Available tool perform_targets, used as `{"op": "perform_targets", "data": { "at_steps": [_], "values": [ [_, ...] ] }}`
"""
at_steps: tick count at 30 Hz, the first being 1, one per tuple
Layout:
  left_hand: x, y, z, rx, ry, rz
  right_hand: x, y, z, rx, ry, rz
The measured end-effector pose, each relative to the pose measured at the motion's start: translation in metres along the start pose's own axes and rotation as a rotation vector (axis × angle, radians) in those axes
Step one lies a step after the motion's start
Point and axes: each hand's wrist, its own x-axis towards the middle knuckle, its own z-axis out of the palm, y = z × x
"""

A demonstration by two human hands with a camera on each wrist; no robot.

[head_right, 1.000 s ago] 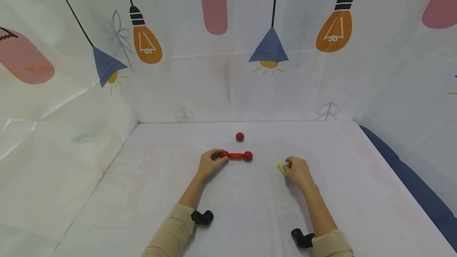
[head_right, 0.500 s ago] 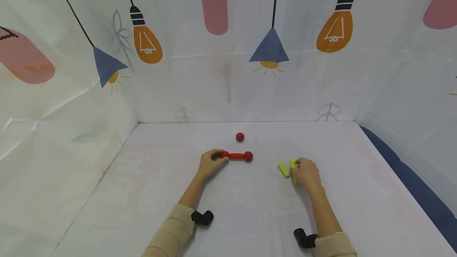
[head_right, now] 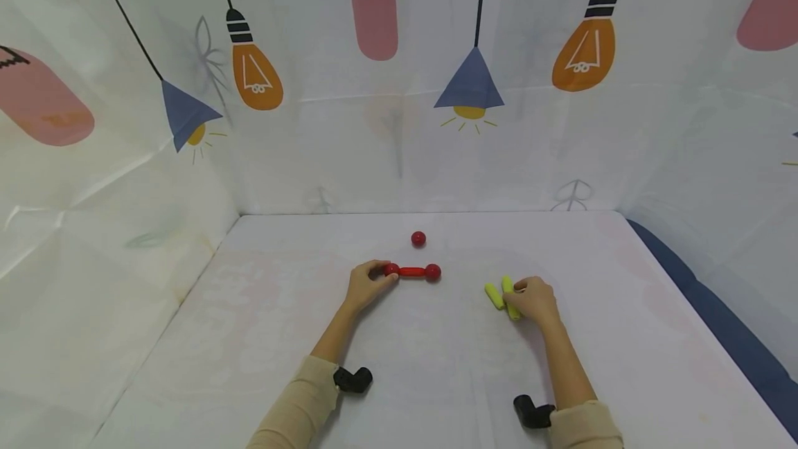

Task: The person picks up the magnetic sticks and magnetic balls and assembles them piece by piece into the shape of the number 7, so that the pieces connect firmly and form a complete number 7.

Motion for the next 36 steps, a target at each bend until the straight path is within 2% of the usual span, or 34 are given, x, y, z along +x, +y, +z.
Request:
{"op": "perform_targets", "data": {
  "at_steps": [8, 15, 25, 36],
  "values": [
    [0.001, 0.000, 0.000, -0.013, 0.006, 0.007, 0.003, -0.001, 0.000, 0.266, -0.073, 0.055],
    [0.000, 0.001, 0.000, -0.018, 0.008, 0.006, 0.003, -0.009, 0.003, 0.492, -0.153, 0.029],
    [0.000, 0.002, 0.001, -0.013, 0.001, -0.023, 0.003, -0.014, 0.007, 0.545, -0.159, 0.029],
    [-0.001, 0.003, 0.000, -0.005, -0.007, -0.045, 0.002, -0.022, 0.015, 0.605, -0.198, -0.013]
  ]
}}
